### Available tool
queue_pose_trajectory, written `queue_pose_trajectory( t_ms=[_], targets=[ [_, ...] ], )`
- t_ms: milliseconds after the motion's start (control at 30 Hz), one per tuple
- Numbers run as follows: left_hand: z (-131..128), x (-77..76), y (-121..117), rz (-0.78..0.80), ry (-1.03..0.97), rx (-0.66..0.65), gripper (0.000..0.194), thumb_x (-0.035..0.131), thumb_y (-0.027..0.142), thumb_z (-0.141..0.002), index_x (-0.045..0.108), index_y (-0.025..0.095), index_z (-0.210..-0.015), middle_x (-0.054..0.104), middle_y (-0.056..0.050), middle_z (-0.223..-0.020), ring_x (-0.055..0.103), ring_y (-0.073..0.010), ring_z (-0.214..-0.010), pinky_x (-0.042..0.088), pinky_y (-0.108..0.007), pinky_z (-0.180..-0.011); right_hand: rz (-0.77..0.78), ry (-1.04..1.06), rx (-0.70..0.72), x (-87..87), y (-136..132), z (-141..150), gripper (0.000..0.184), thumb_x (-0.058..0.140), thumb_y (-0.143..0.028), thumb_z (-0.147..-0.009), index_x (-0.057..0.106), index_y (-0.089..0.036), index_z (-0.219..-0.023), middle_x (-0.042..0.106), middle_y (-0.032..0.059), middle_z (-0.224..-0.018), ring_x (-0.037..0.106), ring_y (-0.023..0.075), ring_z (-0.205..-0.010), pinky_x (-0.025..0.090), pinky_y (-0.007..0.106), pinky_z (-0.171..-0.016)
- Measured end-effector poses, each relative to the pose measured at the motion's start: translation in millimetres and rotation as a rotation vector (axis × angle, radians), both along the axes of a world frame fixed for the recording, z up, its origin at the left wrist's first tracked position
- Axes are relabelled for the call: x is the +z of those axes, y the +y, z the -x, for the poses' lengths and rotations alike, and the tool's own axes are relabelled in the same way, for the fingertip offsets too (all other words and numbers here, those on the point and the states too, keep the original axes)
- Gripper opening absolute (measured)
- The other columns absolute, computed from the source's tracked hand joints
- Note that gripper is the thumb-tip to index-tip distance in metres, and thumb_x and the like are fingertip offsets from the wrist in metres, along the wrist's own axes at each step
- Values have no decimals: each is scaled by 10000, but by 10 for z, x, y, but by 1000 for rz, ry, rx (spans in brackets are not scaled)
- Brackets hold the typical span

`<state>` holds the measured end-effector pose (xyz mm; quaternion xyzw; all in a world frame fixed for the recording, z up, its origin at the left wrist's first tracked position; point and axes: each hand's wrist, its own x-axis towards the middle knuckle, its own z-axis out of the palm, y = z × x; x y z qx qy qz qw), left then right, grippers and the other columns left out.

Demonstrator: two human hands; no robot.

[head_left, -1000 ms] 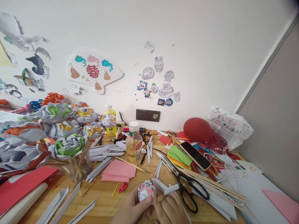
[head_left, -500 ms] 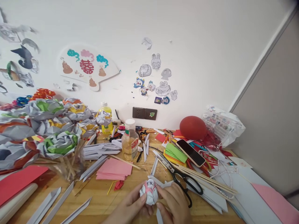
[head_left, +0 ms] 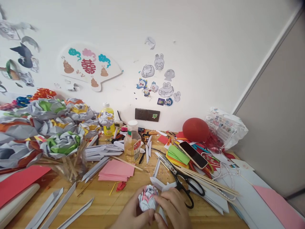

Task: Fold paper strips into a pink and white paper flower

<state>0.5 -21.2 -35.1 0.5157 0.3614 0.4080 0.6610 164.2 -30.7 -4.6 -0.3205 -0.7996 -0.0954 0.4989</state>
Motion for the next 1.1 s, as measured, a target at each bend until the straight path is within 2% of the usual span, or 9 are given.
queue_pose_trajectory(
  t_ms=[133, 300, 500, 600, 733, 800, 867, 1000, 1100],
  targets=[
    [-29, 29, -6, -93, 27, 35, 518, 753, 452, -606, 547, 176, -992, 590, -30, -854, 519, -171, -726, 432, -265, -661, 217, 126, 159, 20, 4, -12, 214, 416, -303, -923, 567, -166, -858, 570, 48, -760, 571, 151, -699, 483, 250, -606],
    [-68, 93, 7, -204, 64, 25, 394, 727, 375, -620, 554, 154, -897, 585, -35, -807, 505, -181, -739, 423, -266, -681, 297, 169, 182, 46, 13, -14, 248, 450, -330, -921, 545, -182, -747, 561, 5, -675, 545, 130, -651, 451, 236, -581],
    [-39, 76, 3, -223, 111, -13, 349, 690, 326, -623, 539, 161, -890, 543, -12, -774, 468, -165, -705, 410, -257, -655, 174, 59, 187, 64, 3, -58, 262, 402, -291, -945, 556, -170, -771, 577, 19, -687, 512, 140, -652, 429, 264, -593],
    [-31, 98, -9, -210, 152, -6, 342, 675, 307, -613, 539, 155, -888, 543, -15, -767, 469, -167, -700, 409, -261, -650, 165, -16, 191, 105, -9, -86, 254, 368, -240, -952, 558, -164, -802, 590, 25, -697, 506, 142, -655, 429, 268, -601],
    [-36, 140, -8, -186, 166, -37, 309, 648, 257, -611, 535, 154, -879, 545, -10, -754, 474, -163, -684, 404, -258, -629, 4, -110, 96, 154, -30, -92, 231, 379, -151, -931, 559, -158, -786, 598, 25, -676, 495, 143, -628, 422, 286, -628],
    [-40, 159, -7, -170, 158, -39, 305, 646, 245, -602, 532, 160, -872, 547, -7, -751, 478, -165, -687, 404, -257, -628, -30, -108, 110, 165, -37, -85, 207, 391, -127, -911, 565, -155, -801, 597, 27, -678, 498, 142, -623, 423, 287, -629],
    [-44, 179, -9, -172, 161, -24, 307, 649, 236, -590, 532, 163, -864, 553, -8, -751, 487, -170, -694, 408, -260, -635, 79, -28, 176, 161, -42, -79, 177, 412, -159, -900, 563, -160, -807, 592, 29, -701, 517, 142, -647, 430, 277, -623],
    [-55, 231, -21, -192, 178, -6, 294, 638, 232, -597, 534, 157, -861, 556, -12, -749, 492, -171, -691, 412, -263, -632, 426, 164, 230, 111, -39, -72, 177, 476, -246, -883, 551, -177, -738, 576, 16, -715, 552, 139, -698, 450, 259, -645],
    [-61, 264, -23, -174, 191, -9, 288, 630, 228, -596, 533, 154, -857, 552, -9, -740, 485, -167, -678, 405, -257, -615, 519, 178, 212, 83, -36, -76, 167, 528, -275, -857, 558, -176, -725, 578, 13, -719, 559, 139, -707, 453, 245, -642]
  ],
)
